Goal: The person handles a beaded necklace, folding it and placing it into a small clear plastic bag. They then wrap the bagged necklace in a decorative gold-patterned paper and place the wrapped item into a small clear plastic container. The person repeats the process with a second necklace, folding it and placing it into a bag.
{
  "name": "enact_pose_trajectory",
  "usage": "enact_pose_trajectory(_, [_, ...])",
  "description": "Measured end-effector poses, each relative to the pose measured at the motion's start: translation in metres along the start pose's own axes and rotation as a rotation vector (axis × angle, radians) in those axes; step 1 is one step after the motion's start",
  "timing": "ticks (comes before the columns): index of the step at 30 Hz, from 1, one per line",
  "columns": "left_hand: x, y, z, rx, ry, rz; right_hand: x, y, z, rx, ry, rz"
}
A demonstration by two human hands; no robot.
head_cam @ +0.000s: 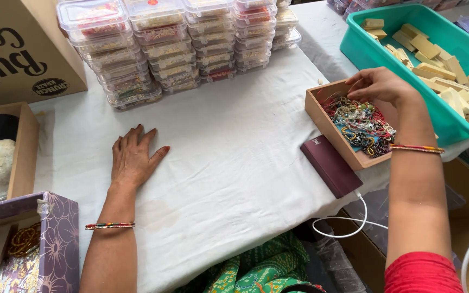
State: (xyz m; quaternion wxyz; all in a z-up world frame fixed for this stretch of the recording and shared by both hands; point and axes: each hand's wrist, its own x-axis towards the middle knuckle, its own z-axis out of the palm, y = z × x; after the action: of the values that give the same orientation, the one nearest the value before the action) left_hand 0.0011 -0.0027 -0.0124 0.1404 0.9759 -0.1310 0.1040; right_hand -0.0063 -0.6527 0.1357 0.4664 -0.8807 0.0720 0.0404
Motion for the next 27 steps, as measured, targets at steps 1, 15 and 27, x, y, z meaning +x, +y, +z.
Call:
enact_pose_trajectory(1, [-0.001, -0.001, 0.001, -0.002, -0.004, 0.003, 0.005, 0.014, 0.0, 0.0, 0.002, 0.005])
enact_pose_trajectory(15, [0.002, -0.005, 0.007, 0.0, 0.043, 0.02, 0.033, 0.072, 0.016, -1.037, 0.199, -0.024])
enact_pose_trajectory(27, [0.001, -0.005, 0.008, 0.006, 0.042, 0.012, 0.03, 0.073, 0.003, -0.679, -0.145, 0.196])
